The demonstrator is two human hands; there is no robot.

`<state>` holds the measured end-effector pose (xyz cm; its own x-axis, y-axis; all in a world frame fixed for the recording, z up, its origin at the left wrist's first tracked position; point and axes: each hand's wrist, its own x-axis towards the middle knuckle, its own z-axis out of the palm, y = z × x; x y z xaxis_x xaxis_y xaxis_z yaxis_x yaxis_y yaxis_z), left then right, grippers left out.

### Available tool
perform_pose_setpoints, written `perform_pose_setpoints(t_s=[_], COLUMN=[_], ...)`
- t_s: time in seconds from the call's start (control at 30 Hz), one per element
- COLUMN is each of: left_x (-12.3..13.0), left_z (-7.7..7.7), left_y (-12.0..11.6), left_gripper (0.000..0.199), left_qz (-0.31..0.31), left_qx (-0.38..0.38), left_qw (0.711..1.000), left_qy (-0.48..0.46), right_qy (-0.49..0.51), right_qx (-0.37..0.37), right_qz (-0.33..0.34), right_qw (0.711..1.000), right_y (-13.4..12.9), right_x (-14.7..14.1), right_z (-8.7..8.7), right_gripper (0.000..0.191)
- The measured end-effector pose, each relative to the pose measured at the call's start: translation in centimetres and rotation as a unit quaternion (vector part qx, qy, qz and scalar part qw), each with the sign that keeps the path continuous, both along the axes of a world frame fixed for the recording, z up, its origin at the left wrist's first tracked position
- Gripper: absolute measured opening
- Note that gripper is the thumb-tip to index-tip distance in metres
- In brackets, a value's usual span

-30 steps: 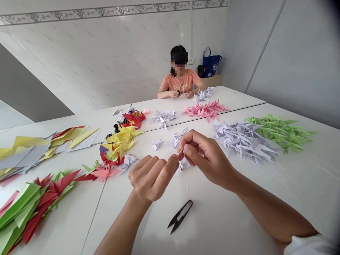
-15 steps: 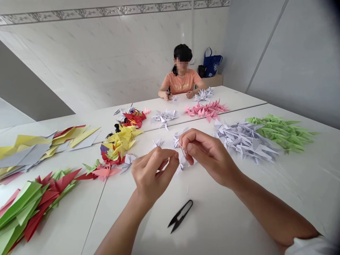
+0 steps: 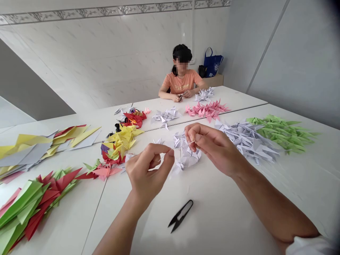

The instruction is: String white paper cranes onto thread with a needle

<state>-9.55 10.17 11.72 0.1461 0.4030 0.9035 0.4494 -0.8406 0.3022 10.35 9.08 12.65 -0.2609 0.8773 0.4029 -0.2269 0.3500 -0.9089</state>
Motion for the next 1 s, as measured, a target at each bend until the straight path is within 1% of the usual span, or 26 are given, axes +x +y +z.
perform_pose_setpoints(t_s=[0.17,0.23,0.33,0.4,0.47,0.53,0.57,0.63,0.73,0.77,0.8,0.87,0.93,1.0], left_x=[-0.2,-0.2,-0.3,-0.3,-0.3,-0.3,-0.2,-0.1,0.0,0.1,0.1,0.0,-0.2,-0.3], left_z=[0.0,0.0,0.2,0.5,0.8,1.0,1.0,1.0,0.7,0.6,0.6,0.6,0.6,0.6], left_y=[0.0,-0.1,-0.4,-0.5,-0.4,-0.3,-0.2,0.0,0.0,0.0,0.0,-0.1,-0.1,0.0], left_gripper=[0.016,0.016,0.014,0.012,0.011,0.014,0.015,0.016,0.017,0.017,0.017,0.016,0.014,0.013], left_qz=[-0.026,-0.031,-0.02,-0.018,-0.035,-0.063,-0.076,-0.092,-0.107,-0.112,-0.116,-0.112,-0.101,-0.094], left_qx=[-0.075,-0.088,-0.1,-0.112,-0.146,-0.201,-0.228,-0.272,-0.309,-0.318,-0.325,-0.327,-0.32,-0.315], left_qw=[0.996,0.995,0.993,0.992,0.987,0.977,0.97,0.957,0.943,0.939,0.936,0.934,0.938,0.94], left_qy=[-0.032,-0.038,-0.052,-0.058,-0.056,-0.045,-0.042,-0.046,-0.063,-0.069,-0.075,-0.084,-0.088,-0.087], right_qy=[0.066,0.08,0.087,0.077,0.056,0.031,0.015,-0.027,-0.106,-0.125,-0.137,-0.141,-0.137,-0.145], right_qx=[-0.057,-0.065,-0.068,-0.047,-0.002,0.041,0.052,0.053,0.031,0.024,0.018,0.009,0.011,0.029], right_qz=[0.064,0.081,0.09,0.071,0.025,-0.017,-0.025,-0.01,0.034,0.04,0.039,0.015,-0.026,-0.062], right_qw=[0.994,0.991,0.99,0.993,0.998,0.999,0.998,0.998,0.993,0.991,0.99,0.99,0.99,0.987], right_y=[0.1,0.1,0.0,0.1,0.2,0.2,0.2,-0.1,-0.6,-0.7,-0.7,-0.6,-0.4,-0.2], right_x=[0.7,0.7,0.5,0.4,0.4,0.3,0.1,-0.3,-1.1,-1.3,-1.5,-1.6,-1.4,-1.0], right_z=[0.5,0.6,0.5,0.3,0.1,-0.1,-0.2,-0.3,-0.5,-0.6,-0.6,-0.6,-0.5,-0.4], right_gripper=[0.021,0.022,0.021,0.018,0.015,0.021,0.025,0.031,0.04,0.039,0.033,0.018,0.016,0.015])
